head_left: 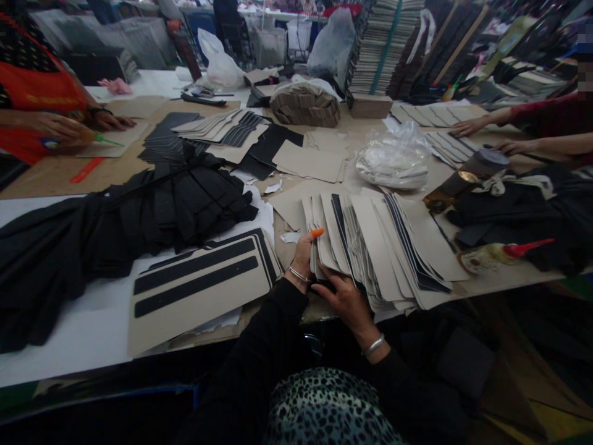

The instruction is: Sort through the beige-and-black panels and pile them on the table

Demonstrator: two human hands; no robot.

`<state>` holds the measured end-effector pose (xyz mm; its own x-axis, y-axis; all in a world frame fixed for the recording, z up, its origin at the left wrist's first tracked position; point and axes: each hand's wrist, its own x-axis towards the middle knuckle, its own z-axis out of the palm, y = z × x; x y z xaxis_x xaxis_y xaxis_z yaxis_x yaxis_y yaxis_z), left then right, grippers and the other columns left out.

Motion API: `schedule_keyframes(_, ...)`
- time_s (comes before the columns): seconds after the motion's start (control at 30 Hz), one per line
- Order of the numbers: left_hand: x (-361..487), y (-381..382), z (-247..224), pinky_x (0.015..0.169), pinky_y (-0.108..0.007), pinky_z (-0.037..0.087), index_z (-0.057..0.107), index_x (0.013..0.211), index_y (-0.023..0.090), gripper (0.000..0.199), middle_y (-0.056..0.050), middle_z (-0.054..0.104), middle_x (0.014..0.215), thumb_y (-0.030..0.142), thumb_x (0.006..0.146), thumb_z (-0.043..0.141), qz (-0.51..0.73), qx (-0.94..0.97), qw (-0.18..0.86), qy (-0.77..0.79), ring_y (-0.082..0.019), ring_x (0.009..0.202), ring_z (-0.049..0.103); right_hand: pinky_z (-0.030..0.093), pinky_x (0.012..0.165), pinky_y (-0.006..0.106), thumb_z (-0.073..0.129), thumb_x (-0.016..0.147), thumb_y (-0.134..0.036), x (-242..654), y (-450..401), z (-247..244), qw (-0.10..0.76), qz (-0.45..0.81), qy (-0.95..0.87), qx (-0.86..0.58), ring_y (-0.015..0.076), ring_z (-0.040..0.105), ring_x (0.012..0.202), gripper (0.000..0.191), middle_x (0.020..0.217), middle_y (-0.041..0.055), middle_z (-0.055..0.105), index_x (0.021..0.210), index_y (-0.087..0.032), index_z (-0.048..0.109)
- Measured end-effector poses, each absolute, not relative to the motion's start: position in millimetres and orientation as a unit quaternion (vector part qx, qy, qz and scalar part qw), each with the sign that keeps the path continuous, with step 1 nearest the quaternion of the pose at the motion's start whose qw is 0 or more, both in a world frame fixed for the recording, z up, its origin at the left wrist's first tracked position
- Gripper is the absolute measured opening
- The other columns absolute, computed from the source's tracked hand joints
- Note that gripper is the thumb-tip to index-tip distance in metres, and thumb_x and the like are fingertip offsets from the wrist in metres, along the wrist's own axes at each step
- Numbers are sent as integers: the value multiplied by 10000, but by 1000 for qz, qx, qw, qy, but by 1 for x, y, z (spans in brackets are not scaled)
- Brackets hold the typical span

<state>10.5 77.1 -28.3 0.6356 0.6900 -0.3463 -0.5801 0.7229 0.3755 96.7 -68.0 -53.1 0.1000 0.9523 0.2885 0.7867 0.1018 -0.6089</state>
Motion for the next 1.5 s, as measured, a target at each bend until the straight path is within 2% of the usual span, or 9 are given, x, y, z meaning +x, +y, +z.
schedule_keyframes(0.13,10,76,-26,941,-443,566,717,1062,51,332,-128,791,891,250,821,605,339,114,901,245,-305,885,758,408,1162,549,630,906,-592,99,-67,-55,338,103,-674,-649,344,516,1373,629,1390,137,625,1451,-287,557)
schedule_keyframes(0.4,11,74,-19,935,-433,568,720,1035,35,322,-137,788,866,244,856,553,339,112,895,267,-300,883,757,431,1152,526,611,929,-566,97,-68,-55,348,113,-669,-647,320,539,1356,607,1399,128,621,1468,-295,534)
schedule_keyframes(0.6,12,74,-18,935,-434,571,724,1033,40,319,-133,787,852,242,856,552,342,109,892,276,-301,887,757,445,1135,548,623,923,-563,98,-67,-55,342,103,-674,-647,336,564,1327,594,1373,123,641,1453,-306,549)
schedule_keyframes(0.77,12,74,-16,931,-436,575,722,1047,45,327,-133,789,872,246,863,542,340,110,891,278,-300,891,757,433,1144,551,610,932,-559,98,-67,-52,336,103,-675,-649,346,514,1376,583,1405,119,619,1451,-300,552)
schedule_keyframes(0.93,11,74,-16,924,-431,579,721,1051,48,322,-125,790,878,239,853,555,343,112,889,282,-296,876,758,485,1100,532,609,930,-565,98,-67,-52,333,108,-673,-652,343,560,1331,599,1383,128,634,1460,-293,540)
schedule_keyframes(1.5,11,76,-23,937,-435,573,722,1039,38,319,-129,789,857,241,835,585,349,115,887,279,-305,879,758,408,1172,542,653,922,-518,98,-67,-52,340,102,-672,-650,330,497,1394,585,1427,95,607,1456,-309,543)
